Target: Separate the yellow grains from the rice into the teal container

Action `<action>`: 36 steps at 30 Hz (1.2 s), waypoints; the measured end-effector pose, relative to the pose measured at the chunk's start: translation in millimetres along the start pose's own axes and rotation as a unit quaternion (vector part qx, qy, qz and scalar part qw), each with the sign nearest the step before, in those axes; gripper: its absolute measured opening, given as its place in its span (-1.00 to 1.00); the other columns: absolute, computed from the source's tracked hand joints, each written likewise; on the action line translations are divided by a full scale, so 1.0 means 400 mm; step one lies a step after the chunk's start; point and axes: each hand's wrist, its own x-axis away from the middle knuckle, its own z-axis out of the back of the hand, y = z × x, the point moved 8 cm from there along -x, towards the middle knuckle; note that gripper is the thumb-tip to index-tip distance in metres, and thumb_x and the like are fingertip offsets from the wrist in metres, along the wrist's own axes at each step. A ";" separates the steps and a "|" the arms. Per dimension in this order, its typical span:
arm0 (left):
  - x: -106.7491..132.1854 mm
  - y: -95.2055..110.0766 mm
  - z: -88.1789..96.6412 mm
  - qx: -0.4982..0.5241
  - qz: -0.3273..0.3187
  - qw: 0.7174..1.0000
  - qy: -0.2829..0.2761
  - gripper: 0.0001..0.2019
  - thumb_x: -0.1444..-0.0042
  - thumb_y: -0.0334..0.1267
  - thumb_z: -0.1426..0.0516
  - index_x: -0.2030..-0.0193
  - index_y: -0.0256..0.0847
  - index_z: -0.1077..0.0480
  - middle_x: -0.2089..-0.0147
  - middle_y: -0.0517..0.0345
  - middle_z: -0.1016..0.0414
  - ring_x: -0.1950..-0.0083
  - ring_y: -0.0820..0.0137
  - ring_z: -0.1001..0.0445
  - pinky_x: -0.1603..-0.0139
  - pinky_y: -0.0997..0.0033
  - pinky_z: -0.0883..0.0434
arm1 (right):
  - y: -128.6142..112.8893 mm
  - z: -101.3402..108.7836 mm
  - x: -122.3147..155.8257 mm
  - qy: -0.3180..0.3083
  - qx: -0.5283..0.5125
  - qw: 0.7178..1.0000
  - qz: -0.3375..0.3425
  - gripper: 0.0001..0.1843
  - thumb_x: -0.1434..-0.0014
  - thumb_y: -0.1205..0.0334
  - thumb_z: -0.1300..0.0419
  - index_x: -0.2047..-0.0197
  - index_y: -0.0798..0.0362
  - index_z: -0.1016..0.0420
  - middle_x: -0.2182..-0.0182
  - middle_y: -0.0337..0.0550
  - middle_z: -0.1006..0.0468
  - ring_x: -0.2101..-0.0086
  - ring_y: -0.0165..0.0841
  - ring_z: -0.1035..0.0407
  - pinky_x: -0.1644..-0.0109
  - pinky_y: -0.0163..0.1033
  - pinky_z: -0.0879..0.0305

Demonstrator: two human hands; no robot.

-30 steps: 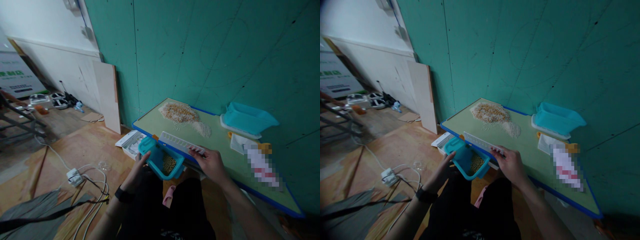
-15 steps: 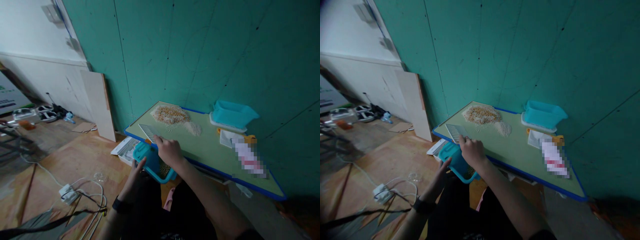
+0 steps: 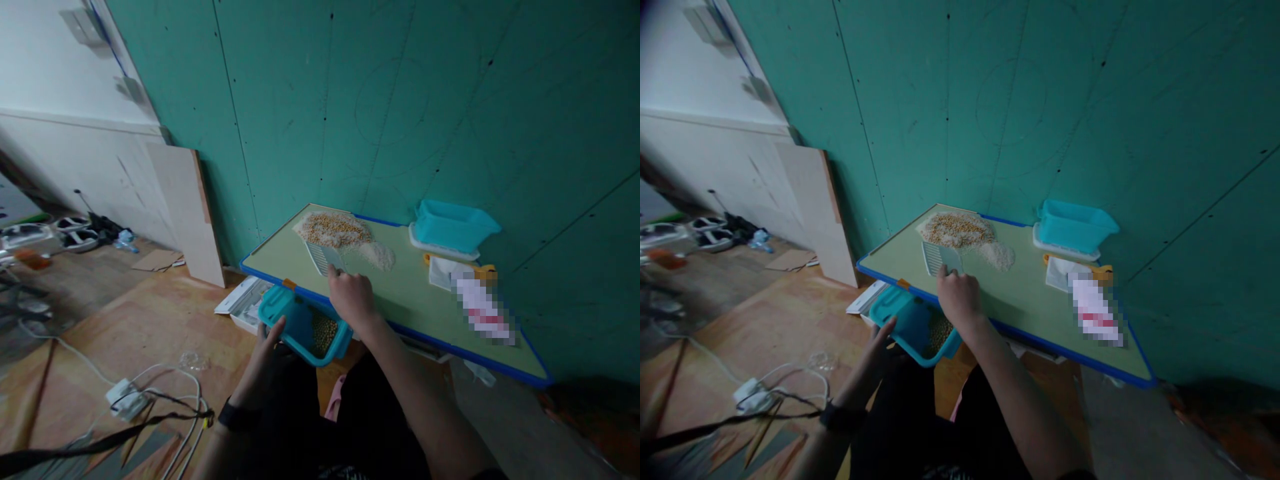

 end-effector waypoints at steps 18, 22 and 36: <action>-0.006 -0.004 0.008 -0.035 -0.003 0.999 0.001 -0.25 -0.42 0.16 -0.42 -0.61 0.17 -0.25 -0.38 -0.18 -0.62 -0.10 0.04 -0.85 -0.10 0.02 -0.80 | 0.268 -0.036 0.024 0.013 0.016 0.987 -0.157 -0.46 -0.71 0.21 0.05 -0.43 0.04 -0.70 0.02 0.24 -0.87 -0.03 -0.04 -0.82 -0.10 -0.13 -0.59; -0.008 -0.007 0.009 -0.024 0.004 1.000 0.001 -0.26 -0.39 0.15 -0.44 -0.58 0.19 -0.27 -0.43 -0.16 -0.60 -0.14 0.03 -0.84 -0.13 0.01 -0.80 | 0.323 -0.041 0.038 0.014 0.009 0.981 -0.195 -0.48 -0.72 0.16 0.02 -0.32 0.06 -0.76 0.02 0.24 -0.87 -0.02 -0.04 -0.81 -0.09 -0.15 -0.56; -0.017 -0.012 0.011 -0.018 0.010 1.000 0.018 -0.17 -0.21 0.21 -0.56 -0.45 0.11 -0.30 -0.42 -0.17 -0.58 -0.16 0.01 -0.82 -0.15 -0.04 -0.79 | 0.424 -0.052 0.041 0.104 -0.027 0.969 -0.224 -0.55 -0.65 0.17 -0.10 0.00 0.15 -0.85 0.07 0.31 -0.87 0.04 0.03 -0.76 0.06 -0.12 -0.43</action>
